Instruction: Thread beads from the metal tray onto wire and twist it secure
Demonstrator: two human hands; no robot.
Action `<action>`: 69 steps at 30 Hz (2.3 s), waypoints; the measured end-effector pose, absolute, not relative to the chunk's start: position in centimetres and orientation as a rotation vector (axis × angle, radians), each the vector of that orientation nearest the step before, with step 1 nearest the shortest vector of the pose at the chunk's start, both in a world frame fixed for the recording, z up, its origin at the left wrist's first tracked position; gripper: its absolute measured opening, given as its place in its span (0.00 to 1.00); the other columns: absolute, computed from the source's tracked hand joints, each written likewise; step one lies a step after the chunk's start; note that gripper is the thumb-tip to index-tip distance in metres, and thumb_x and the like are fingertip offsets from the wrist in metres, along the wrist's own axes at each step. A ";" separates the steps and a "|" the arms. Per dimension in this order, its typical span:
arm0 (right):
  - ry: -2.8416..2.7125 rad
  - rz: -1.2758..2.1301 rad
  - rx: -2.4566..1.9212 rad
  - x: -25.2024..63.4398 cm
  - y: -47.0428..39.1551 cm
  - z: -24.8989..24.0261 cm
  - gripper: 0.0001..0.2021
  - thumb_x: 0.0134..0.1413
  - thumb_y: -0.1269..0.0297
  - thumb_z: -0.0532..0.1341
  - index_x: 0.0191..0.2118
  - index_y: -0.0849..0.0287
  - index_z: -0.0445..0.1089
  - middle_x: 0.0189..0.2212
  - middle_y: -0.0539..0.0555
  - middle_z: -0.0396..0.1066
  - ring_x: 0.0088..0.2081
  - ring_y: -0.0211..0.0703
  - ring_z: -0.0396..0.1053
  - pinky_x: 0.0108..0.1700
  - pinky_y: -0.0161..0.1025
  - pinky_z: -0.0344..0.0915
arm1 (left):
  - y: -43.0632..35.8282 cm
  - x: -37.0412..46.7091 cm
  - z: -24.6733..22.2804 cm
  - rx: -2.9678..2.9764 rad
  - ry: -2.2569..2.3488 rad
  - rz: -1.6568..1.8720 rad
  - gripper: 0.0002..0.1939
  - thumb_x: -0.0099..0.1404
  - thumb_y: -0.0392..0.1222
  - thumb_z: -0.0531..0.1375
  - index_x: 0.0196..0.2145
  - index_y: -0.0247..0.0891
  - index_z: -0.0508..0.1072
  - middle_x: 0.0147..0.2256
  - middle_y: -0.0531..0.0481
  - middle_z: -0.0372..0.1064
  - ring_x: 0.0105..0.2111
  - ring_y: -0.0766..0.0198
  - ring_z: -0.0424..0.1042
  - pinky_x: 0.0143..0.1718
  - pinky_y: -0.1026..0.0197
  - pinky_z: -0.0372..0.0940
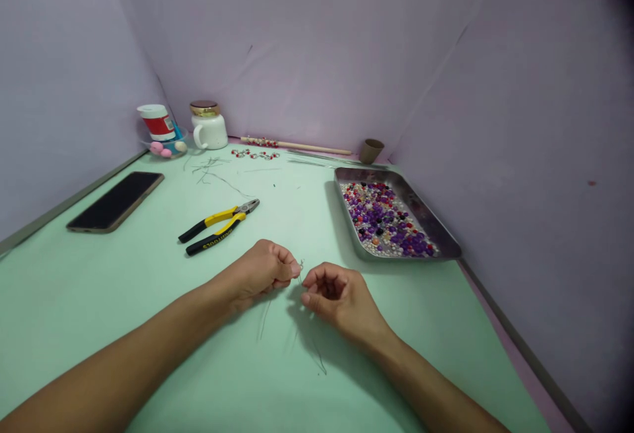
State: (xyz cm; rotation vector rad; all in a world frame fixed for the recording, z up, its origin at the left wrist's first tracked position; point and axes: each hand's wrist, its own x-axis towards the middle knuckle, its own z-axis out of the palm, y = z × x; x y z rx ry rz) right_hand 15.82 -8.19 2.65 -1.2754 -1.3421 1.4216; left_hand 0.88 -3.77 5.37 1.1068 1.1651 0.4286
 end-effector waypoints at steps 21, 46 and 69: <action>-1.992 0.519 -1.517 15.3 -8.8 1.7 0.06 0.43 0.66 0.59 0.24 0.60 0.72 0.21 0.54 0.69 0.21 0.38 0.62 0.24 0.34 0.54 | -4.1 2.0 3.7 1.237 1.408 0.389 0.02 0.38 0.31 0.53 0.15 0.35 0.63 0.10 0.57 0.53 0.14 0.72 0.50 0.15 0.66 0.46; -1.823 1.240 -1.381 16.8 -7.6 2.3 0.14 0.45 0.66 0.53 0.14 0.59 0.50 0.13 0.43 0.45 0.17 0.29 0.44 0.18 0.30 0.41 | -4.3 1.7 3.3 1.360 1.299 0.419 0.03 0.43 0.35 0.56 0.16 0.33 0.68 0.13 0.57 0.55 0.16 0.73 0.50 0.17 0.66 0.46; -1.320 1.584 -1.513 16.1 -7.3 3.1 0.03 0.35 0.72 0.55 0.17 0.62 0.63 0.10 0.44 0.60 0.12 0.29 0.56 0.15 0.27 0.58 | -4.3 1.6 4.3 1.090 1.178 0.465 0.04 0.45 0.32 0.56 0.16 0.33 0.65 0.09 0.60 0.50 0.11 0.77 0.43 0.12 0.68 0.38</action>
